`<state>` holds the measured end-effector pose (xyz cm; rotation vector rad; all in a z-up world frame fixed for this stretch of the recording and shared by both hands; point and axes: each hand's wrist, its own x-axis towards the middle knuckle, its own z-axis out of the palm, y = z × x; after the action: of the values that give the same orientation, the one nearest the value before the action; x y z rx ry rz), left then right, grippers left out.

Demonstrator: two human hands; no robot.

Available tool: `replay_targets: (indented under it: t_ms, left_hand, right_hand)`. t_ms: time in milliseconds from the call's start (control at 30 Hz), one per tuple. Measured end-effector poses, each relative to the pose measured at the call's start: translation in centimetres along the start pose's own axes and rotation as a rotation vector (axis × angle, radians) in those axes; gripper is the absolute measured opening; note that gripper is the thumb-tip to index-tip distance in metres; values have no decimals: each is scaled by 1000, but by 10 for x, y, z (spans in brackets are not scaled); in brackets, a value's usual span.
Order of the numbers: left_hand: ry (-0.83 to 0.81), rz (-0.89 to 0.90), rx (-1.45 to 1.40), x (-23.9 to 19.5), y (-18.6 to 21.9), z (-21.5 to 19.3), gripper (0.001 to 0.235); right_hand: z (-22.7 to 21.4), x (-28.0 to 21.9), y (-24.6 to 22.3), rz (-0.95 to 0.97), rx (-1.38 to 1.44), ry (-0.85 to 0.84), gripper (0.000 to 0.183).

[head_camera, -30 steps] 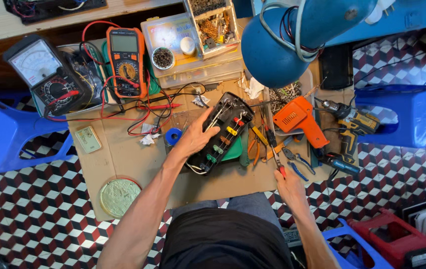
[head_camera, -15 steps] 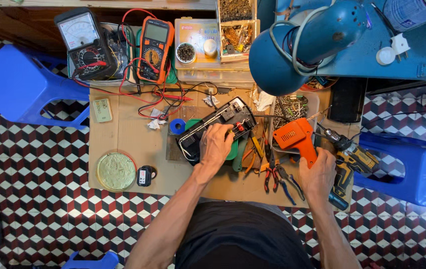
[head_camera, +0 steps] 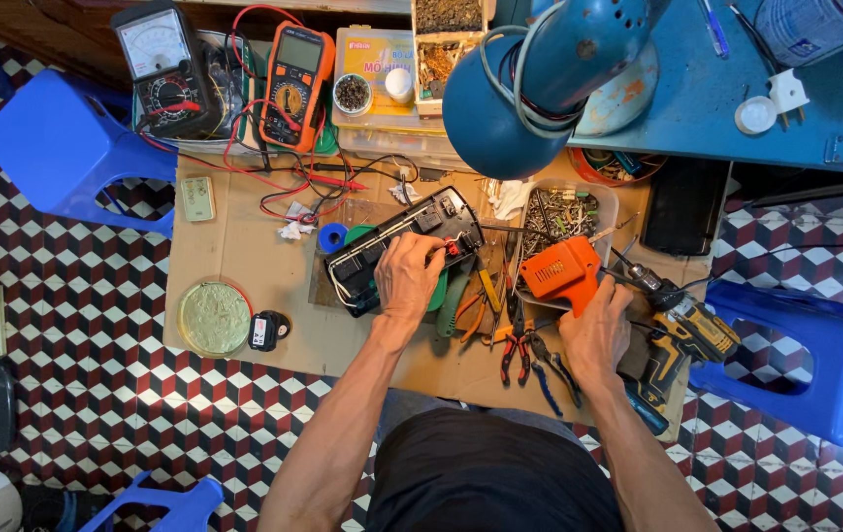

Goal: The person works on an open electronic device on a cluttered workbench. They apply blue tape to a component, use a heat gun to warm a section, and manipulate internal wires with pliers and their hands.

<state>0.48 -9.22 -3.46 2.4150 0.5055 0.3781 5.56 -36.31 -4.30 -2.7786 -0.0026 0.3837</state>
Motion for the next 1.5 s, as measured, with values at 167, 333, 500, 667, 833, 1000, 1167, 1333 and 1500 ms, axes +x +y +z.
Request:
replay_targets:
  t_ms: [167, 333, 500, 667, 833, 1000, 1167, 1333, 1500]
  left_hand:
    - [17, 95, 75, 1, -2, 2, 10]
    - [33, 132, 111, 1, -7, 9, 6]
    - [26, 135, 112, 0, -11, 15, 7]
    - [-3, 107, 100, 2, -2, 7, 8]
    - [115, 13, -89, -29, 0, -33, 32]
    - [215, -539, -270, -60, -57, -75, 24]
    - [75, -566, -27, -44, -161, -85, 31]
    - [-14, -539, -106, 12, -209, -36, 30]
    - [143, -684, -216, 44, -216, -12, 42]
  right_hand:
    - [-10, -6, 1, -60, 17, 39, 69]
    - [-36, -19, 10, -140, 135, 132, 66]
    - [-77, -56, 26, -72, 686, -39, 69]
    - [-77, -59, 12, -105, 611, -127, 41]
    - [-45, -73, -29, 32, 977, -278, 26]
    - [-39, -88, -56, 75, 1026, -321, 26]
    - [-42, -105, -86, 219, 998, -216, 30]
    - [-42, -124, -110, 314, 1007, -100, 30]
    - [-36, -138, -131, 330, 1016, 50, 36]
